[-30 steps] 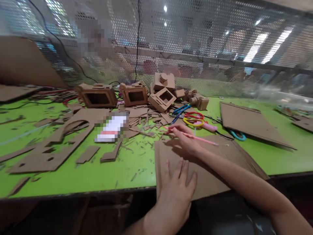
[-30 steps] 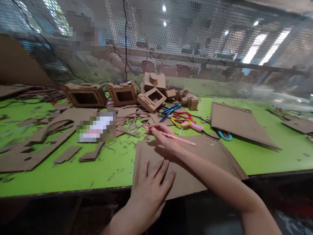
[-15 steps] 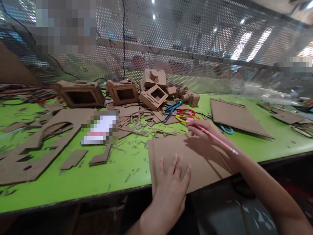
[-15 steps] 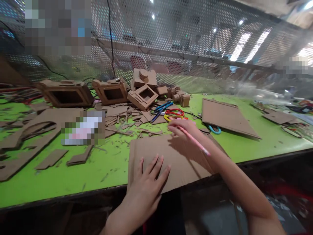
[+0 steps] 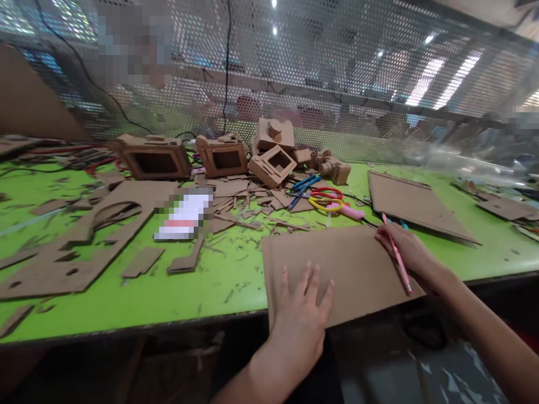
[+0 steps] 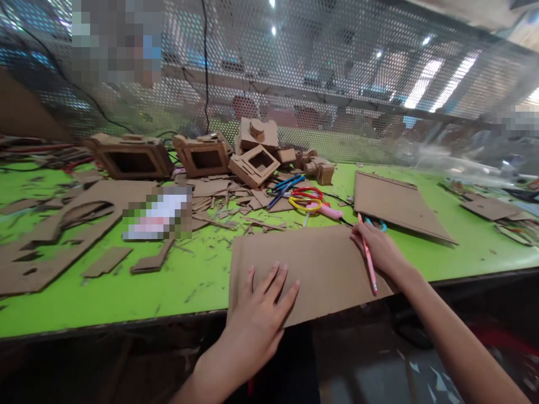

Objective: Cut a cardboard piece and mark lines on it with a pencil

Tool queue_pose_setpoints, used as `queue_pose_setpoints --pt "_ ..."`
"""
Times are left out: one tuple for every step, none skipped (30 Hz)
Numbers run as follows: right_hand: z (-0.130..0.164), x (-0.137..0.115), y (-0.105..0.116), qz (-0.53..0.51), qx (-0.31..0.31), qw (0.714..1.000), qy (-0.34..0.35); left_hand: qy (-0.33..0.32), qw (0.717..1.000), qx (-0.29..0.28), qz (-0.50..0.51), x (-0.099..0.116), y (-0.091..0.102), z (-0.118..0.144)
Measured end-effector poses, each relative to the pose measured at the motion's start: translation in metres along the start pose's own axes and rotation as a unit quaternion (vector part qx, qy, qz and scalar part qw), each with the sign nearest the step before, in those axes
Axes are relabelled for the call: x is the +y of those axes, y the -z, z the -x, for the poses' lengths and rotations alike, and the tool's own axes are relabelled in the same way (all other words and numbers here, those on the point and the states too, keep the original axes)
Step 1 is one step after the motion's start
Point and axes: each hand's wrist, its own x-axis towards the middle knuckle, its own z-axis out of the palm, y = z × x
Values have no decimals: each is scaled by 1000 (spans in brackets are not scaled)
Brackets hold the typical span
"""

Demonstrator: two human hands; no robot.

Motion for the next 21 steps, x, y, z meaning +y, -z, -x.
queue_pose_setpoints --pt "-6 -7 2 -8 -5 1000 7 1 1000 -3 2 0 1 0" --pt "-13 -17 3 -19 -13 999 23 -1 1000 -6 4 0 2 0" --pt "-22 -28 3 -33 -24 998 49 -3 1000 -8 6 0 2 0" --pt "-31 -40 2 -51 -40 994 85 -4 1000 -10 8 0 3 -1" --pt "-41 -54 -1 -68 -54 988 126 -4 1000 -10 9 0 3 -1" --pt "-51 -69 -4 -87 -64 980 166 -3 1000 -8 11 0 4 -1" --pt "-60 -84 -9 -114 -50 974 188 -2 1000 -6 12 0 4 -1" --pt "-68 -99 -15 -148 -10 973 176 1 1000 -5 13 0 5 -1" --pt "-74 -114 -20 -186 33 969 161 3 1000 -6 15 1 6 -1" --pt "-78 -127 -26 -222 61 962 146 6 1000 -11 16 1 8 -2" --pt "-80 -138 -31 -258 77 955 127 9 1000 -20 17 2 10 -3" --pt "-79 -148 -36 -297 80 946 102 11 999 -32 16 3 12 -3" --pt "-78 -156 -40 -342 75 934 71 11 999 -46 14 3 14 -4" --pt "-75 -162 -44 -394 66 916 34 10 998 -58 11 3 15 -5" --pt "-73 -166 -47 -452 55 890 -9 7 998 -66 7 4 15 -5" --pt "-71 -169 -51 -510 44 858 -49 3 998 -69 2 4 15 -6" --pt "-69 -170 -54 -558 27 825 -83 -1 998 -63 -3 3 13 -7" --pt "-69 -170 -57 -584 7 806 -102 -5 999 -50 -6 3 9 -8" --pt "-70 -169 -60 -590 -17 800 -109 -11 999 -31 -9 3 4 -10" --pt "-71 -167 -62 -582 -41 805 -106 -16 1000 -10 -11 2 -2 -12" --pt "-73 -165 -64 -569 -65 814 -98 -21 1000 14 -13 0 -9 -14"
